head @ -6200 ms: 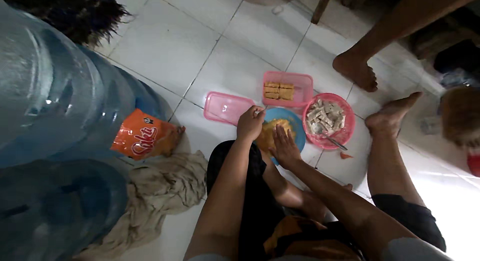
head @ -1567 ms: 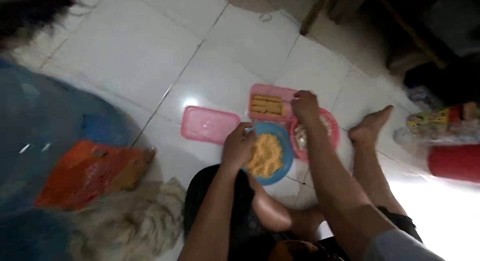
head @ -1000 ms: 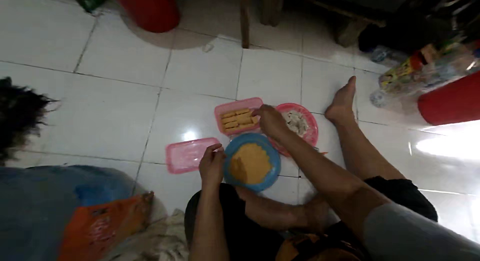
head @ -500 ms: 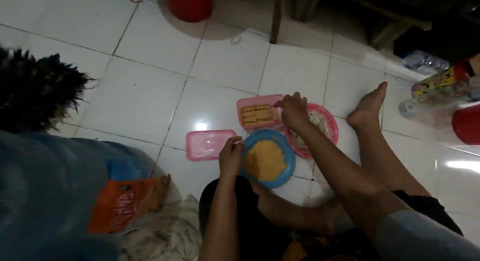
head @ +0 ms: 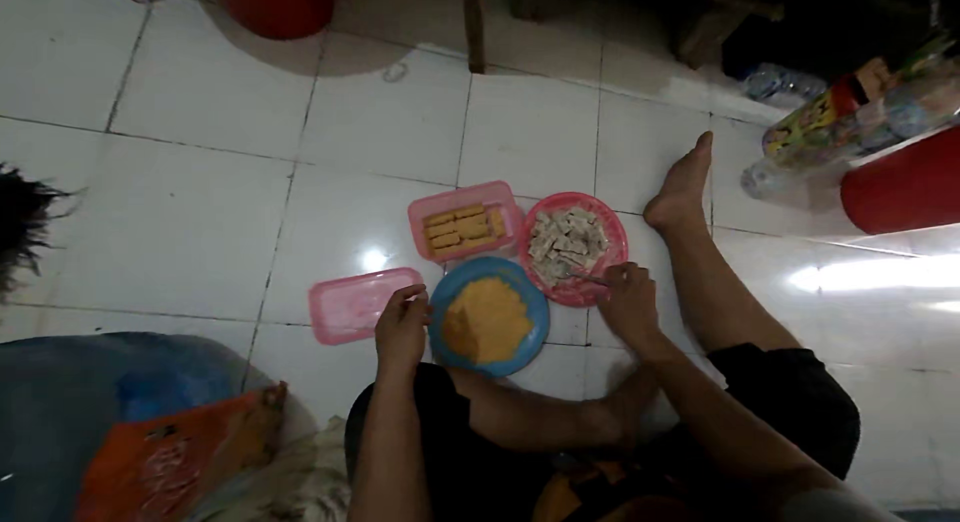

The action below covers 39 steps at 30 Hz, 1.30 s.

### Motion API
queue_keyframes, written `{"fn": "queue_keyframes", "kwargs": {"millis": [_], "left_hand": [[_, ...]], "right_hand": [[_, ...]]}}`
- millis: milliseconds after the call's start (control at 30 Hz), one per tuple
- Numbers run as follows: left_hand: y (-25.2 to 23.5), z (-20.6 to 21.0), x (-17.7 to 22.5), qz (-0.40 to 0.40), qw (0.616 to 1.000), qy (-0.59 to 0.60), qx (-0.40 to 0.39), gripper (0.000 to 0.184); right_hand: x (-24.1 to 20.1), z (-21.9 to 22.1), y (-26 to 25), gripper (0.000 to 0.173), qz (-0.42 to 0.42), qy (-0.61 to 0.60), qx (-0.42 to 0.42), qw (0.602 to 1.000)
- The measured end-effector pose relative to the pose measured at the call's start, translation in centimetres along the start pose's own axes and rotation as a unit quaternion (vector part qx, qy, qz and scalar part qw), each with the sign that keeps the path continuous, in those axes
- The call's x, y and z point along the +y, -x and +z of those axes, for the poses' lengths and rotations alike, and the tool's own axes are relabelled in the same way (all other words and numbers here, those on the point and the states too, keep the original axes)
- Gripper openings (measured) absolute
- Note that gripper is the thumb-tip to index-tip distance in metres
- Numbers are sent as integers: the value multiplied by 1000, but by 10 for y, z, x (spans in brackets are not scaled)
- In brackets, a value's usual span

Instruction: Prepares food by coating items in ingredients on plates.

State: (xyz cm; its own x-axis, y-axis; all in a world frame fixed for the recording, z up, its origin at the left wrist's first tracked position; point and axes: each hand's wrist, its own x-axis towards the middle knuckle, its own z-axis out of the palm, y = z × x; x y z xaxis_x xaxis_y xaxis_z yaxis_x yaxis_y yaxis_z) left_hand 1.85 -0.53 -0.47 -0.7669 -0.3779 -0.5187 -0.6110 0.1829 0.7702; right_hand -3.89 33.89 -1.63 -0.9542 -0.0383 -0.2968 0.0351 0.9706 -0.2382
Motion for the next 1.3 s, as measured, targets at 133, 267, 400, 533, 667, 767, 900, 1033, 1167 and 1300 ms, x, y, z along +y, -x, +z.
{"fn": "queue_keyframes", "kwargs": {"millis": [133, 267, 400, 533, 667, 767, 900, 1033, 1167, 1300], "left_hand": [[0, 0, -2, -5, 1000, -12, 8, 34], [0, 0, 0, -11, 1000, -16, 11, 35], [-2, 2, -1, -18, 1000, -14, 13, 35], [-2, 1, -2, -20, 1000, -9, 16, 34], [-3, 2, -4, -10, 1000, -8, 10, 34], [-3, 3, -2, -18, 1000, -13, 12, 34], [-1, 3, -2, -20, 999, -18, 18, 34], [-2, 3, -4, -12, 1000, -17, 14, 34], [-1, 3, -1, -26, 999, -22, 20, 34], [-2, 3, -3, -24, 999, -17, 22, 34]], "right_hand": [[32, -11, -13, 60, 143, -113, -60, 981], [44, 0, -20, 39, 160, -422, -13, 892], [25, 15, -28, 29, 162, -576, -9, 801], [16, -10, -19, 28, 103, -447, 48, 887], [30, -35, -7, 29, 13, -304, 188, 934], [44, -25, -13, 29, -54, -232, 257, 936], [41, -21, -8, 27, -99, -200, 251, 942], [49, -30, -7, 24, -113, -194, 296, 928], [61, -22, -24, 26, -104, -184, 314, 925], [66, -8, -33, 27, -72, -208, 273, 936]]}}
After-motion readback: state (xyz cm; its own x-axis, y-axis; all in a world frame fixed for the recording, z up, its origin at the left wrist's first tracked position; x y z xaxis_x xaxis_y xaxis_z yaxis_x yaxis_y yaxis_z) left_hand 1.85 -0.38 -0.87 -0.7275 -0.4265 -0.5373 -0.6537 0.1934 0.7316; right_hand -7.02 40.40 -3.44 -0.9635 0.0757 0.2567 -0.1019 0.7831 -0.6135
